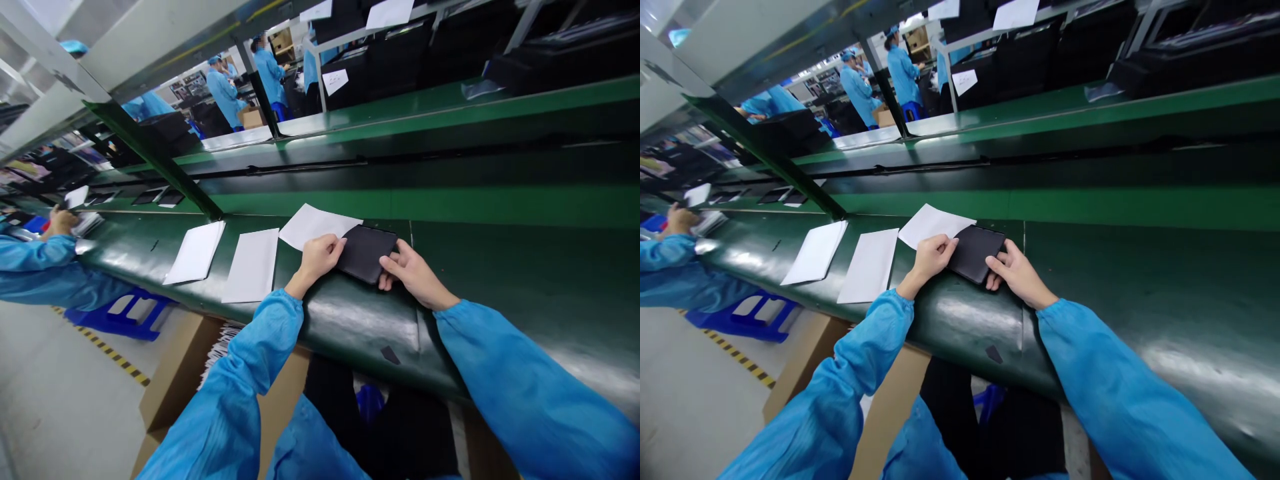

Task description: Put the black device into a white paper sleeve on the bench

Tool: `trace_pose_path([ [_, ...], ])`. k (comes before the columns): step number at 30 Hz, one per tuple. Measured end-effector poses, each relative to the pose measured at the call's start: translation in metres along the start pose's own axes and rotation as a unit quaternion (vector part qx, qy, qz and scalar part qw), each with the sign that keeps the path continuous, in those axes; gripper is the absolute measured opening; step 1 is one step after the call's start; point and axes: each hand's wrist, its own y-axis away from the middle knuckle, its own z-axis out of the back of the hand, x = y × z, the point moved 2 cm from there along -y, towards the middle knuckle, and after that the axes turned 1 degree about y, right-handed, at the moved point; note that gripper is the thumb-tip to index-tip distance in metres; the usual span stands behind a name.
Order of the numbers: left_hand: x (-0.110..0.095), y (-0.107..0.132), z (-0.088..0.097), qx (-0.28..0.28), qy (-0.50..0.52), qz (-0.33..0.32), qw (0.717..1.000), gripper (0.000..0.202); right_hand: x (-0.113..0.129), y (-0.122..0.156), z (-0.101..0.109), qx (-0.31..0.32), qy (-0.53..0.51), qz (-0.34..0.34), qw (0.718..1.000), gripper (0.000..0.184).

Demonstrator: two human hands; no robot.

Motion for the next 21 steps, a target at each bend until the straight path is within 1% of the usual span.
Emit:
trace_pose_path([
  [4, -0.011, 0.003, 0.000, -0.010, 0.017, -0.052, 0.998, 0.061, -0.001, 0.001, 0.004, 0.069, -0.011, -0.019, 0.997, 0.093],
  [6, -0.018, 0.005, -0.002, -0.007, 0.028, -0.087, 0.996, 0.061, -0.003, 0.002, 0.005, 0.098, -0.012, -0.034, 0.995, 0.090],
  [8, -0.025, 0.007, -0.005, 0.004, 0.036, -0.119, 0.992, 0.061, -0.006, 0.002, 0.005, 0.115, -0.004, -0.055, 0.992, 0.086],
  [10, -0.030, 0.010, -0.007, 0.023, 0.042, -0.142, 0.989, 0.062, -0.008, 0.002, 0.003, 0.118, 0.012, -0.074, 0.990, 0.081],
  [13, -0.035, 0.014, -0.010, 0.065, 0.041, -0.131, 0.988, 0.064, -0.008, 0.002, 0.000, 0.079, 0.042, -0.082, 0.993, 0.076],
  [16, -0.041, 0.019, -0.013, 0.114, 0.046, -0.111, 0.986, 0.065, -0.006, 0.003, -0.004, -0.003, 0.078, -0.060, 0.995, 0.078],
  [19, -0.049, 0.025, -0.017, 0.147, 0.062, -0.131, 0.978, 0.065, -0.005, 0.004, -0.006, -0.082, 0.109, -0.032, 0.990, 0.080],
  [21, -0.053, 0.028, -0.020, 0.155, 0.074, -0.146, 0.974, 0.065, -0.005, 0.004, -0.007, -0.107, 0.117, -0.015, 0.987, 0.079],
])
